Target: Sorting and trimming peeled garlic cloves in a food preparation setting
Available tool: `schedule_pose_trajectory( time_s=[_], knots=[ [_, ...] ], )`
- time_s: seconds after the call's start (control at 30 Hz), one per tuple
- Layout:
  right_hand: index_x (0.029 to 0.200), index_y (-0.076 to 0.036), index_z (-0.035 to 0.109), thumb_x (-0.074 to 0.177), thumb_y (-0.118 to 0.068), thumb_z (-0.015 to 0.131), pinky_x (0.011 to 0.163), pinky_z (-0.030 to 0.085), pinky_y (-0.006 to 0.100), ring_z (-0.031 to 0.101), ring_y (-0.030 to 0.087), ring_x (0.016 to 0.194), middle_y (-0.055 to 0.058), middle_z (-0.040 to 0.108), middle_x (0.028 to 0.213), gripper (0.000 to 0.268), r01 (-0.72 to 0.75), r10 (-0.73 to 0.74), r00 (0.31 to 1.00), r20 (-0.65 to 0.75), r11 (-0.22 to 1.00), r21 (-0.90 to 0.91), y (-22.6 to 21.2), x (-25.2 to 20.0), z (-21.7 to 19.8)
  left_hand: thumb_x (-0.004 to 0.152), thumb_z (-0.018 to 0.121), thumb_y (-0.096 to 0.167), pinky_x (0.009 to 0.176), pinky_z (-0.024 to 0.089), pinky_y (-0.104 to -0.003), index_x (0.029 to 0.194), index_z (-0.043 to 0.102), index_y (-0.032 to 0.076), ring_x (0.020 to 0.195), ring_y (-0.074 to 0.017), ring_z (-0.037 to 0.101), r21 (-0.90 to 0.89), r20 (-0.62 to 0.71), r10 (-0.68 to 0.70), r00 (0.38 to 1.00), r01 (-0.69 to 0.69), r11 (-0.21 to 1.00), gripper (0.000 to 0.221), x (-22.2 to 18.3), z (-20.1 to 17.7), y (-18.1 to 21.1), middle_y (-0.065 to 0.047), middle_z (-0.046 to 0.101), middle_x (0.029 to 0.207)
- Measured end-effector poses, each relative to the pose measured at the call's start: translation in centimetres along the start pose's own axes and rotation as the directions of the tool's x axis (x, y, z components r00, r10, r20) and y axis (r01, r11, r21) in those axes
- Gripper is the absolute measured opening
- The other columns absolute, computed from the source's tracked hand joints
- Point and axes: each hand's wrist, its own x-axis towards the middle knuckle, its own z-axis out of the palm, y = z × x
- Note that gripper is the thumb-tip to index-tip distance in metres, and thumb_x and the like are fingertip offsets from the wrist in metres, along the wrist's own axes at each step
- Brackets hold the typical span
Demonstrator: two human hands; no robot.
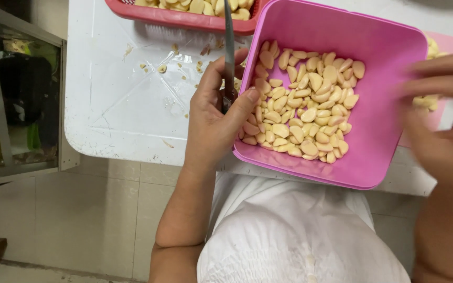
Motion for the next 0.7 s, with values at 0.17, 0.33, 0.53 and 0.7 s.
schedule_pose_trajectory(
  time_s=[0.17,0.33,0.53,0.7],
  knots=[
    [0.106,-0.035,0.082,0.090,-0.013,0.058,0.077,0.063,0.037,0.077,0.013,0.098,-0.016,0.081,0.112,0.037,0.053,0.248,0.404,0.881,0.955,-0.293,-6.0,9.6,3.3,0.099,0.069,0.021,0.109,0.057,-0.030,0.142,0.058,0.009,0.125,-0.0163,0.065,-0.038,0.004,-0.008,1.000,0.008,0.999,0.046,0.2,0.0,-0.4,-0.005,0.065,0.137],
    [0.135,-0.045,0.069,0.100,-0.018,0.055,0.088,0.066,0.028,0.083,0.007,0.101,-0.018,0.081,0.124,0.046,-0.091,0.387,0.041,0.921,0.920,-0.382,-4.7,10.6,5.9,0.100,0.069,0.020,0.107,0.056,-0.027,0.143,0.061,0.010,0.118,-0.0129,0.064,-0.047,0.001,-0.017,1.000,0.017,0.999,0.044,0.0,-0.1,-0.5,-0.003,0.067,0.130],
    [0.147,-0.016,0.061,0.060,0.013,0.060,0.103,0.050,0.042,0.067,0.030,0.124,0.008,0.064,0.149,0.092,-0.005,-0.053,0.661,0.749,0.997,0.076,-0.1,10.0,5.0,0.098,0.068,0.015,0.108,0.055,-0.026,0.141,0.060,0.006,0.119,-0.0124,0.063,0.033,-0.009,-0.032,0.999,0.032,0.999,0.045,0.2,-0.2,-0.4,-0.003,0.066,0.134],
    [0.131,-0.036,0.064,0.094,-0.017,0.055,0.077,0.072,0.047,0.072,0.021,0.121,-0.014,0.069,0.128,0.042,0.279,0.372,0.549,0.749,0.763,-0.583,-1.3,10.5,2.4,0.099,0.069,0.018,0.115,0.057,-0.031,0.137,0.059,0.005,0.136,-0.0210,0.062,-0.026,0.000,-0.028,1.000,0.028,0.999,0.041,0.2,-0.2,-0.9,-0.009,0.062,0.146]
  ],
)
